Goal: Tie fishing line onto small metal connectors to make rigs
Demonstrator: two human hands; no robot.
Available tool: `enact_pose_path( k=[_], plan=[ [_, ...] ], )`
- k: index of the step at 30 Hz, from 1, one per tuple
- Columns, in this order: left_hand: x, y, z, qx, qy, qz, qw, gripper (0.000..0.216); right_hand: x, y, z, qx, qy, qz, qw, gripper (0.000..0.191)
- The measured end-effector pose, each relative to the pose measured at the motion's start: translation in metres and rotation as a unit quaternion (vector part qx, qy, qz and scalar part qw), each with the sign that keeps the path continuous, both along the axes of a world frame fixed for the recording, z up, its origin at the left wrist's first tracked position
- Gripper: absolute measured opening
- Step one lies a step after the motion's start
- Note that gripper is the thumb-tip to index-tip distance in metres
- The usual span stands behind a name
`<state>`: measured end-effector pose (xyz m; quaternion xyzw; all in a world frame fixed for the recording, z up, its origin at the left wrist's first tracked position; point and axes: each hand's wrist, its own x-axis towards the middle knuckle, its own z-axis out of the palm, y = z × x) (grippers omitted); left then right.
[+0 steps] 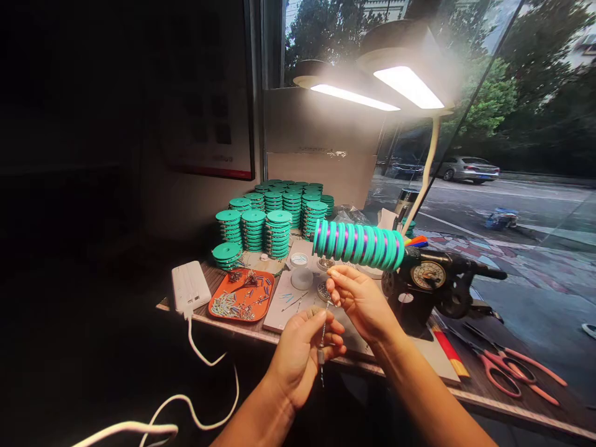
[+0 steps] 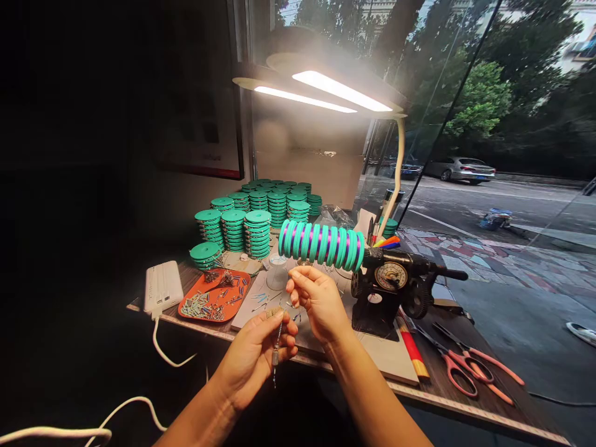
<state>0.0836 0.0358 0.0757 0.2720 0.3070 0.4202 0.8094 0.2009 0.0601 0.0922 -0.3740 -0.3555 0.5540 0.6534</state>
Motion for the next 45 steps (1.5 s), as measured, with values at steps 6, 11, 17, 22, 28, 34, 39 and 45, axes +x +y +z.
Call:
enact_pose_path(
  k=[6,11,17,22,28,34,39,45],
  plan=[
    [-0.002,0.0,-0.001,0.01,0.007,0.0,1.0,0.014,0.001,0.001,0.0,-0.004,-0.005,0.001,1.0,0.023],
    [-0.001,-0.002,-0.004,0.028,0.012,0.001,1.0,0.015,0.0,0.001,0.0,-0.007,-0.013,0.001,1.0,0.024],
    [-0.002,0.004,0.001,0.064,0.023,-0.028,0.997,0.014,0.006,0.001,0.003,-0.006,-0.052,-0.006,0.999,0.024],
    [-0.002,0.013,0.007,0.097,0.048,-0.041,0.993,0.016,0.011,0.0,0.002,0.005,-0.091,-0.01,0.996,0.021],
    [-0.002,0.01,0.002,0.092,0.044,-0.037,0.994,0.016,0.008,-0.003,-0.001,-0.004,-0.093,0.004,0.996,0.022],
    [-0.002,0.011,0.003,0.091,0.048,-0.027,0.994,0.012,0.007,-0.005,-0.001,-0.009,-0.084,0.023,0.996,0.025],
    [-0.001,0.009,0.002,0.098,0.056,-0.022,0.993,0.011,0.007,-0.006,-0.001,-0.004,-0.074,0.038,0.997,0.027],
    [0.001,0.008,0.002,0.11,0.066,-0.006,0.992,0.009,0.005,-0.006,-0.003,0.002,-0.063,0.045,0.997,0.027]
  ],
)
